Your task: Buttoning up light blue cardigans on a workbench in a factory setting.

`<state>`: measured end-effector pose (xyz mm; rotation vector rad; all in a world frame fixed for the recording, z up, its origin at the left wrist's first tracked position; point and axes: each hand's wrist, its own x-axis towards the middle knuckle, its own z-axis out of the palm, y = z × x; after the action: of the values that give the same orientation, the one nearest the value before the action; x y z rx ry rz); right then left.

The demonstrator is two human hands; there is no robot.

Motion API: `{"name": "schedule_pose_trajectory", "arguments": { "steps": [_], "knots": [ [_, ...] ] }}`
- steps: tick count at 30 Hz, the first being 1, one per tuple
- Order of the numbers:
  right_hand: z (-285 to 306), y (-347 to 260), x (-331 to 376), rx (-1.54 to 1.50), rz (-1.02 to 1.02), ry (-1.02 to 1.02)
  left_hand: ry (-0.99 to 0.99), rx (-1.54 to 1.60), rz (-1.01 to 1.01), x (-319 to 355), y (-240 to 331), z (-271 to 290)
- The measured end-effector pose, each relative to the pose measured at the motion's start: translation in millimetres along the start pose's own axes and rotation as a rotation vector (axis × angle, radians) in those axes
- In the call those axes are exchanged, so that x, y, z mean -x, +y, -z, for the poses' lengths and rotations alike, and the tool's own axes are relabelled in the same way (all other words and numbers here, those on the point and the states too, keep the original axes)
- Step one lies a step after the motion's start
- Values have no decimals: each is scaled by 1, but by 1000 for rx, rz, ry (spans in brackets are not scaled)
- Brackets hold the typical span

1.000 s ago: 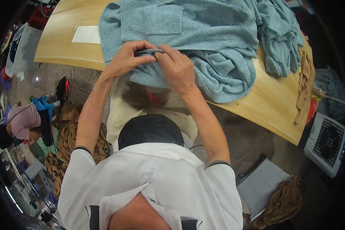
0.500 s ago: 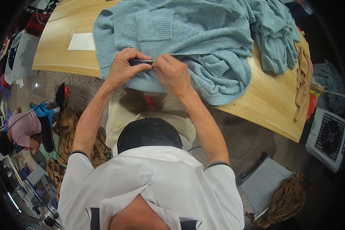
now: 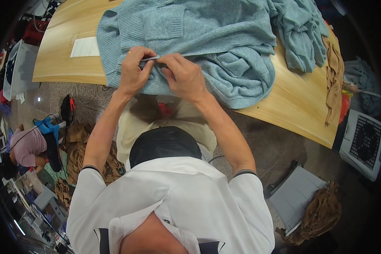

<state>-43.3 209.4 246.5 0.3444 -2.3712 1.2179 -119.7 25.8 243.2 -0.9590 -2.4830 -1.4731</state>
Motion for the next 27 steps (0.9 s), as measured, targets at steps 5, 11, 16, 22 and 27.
{"name": "schedule_pose_trajectory", "arguments": {
  "steps": [5, 11, 16, 22, 27],
  "knots": [
    [45, 2, 24, 322, 129, 6, -177, -277, -425, 5, -4, 20],
    [78, 1, 48, 484, 81, -70, -196, -446, -425, -7, 32, 13],
    [72, 4, 43, 482, 46, -112, -158, -455, -367, -37, 64, -44],
    [89, 0, 27, -98, -572, -177, -140, -396, -276, -34, 45, -69],
    [87, 22, 31, -299, -496, -139, -19, -92, -133, -30, 45, -74]
  ]
}}
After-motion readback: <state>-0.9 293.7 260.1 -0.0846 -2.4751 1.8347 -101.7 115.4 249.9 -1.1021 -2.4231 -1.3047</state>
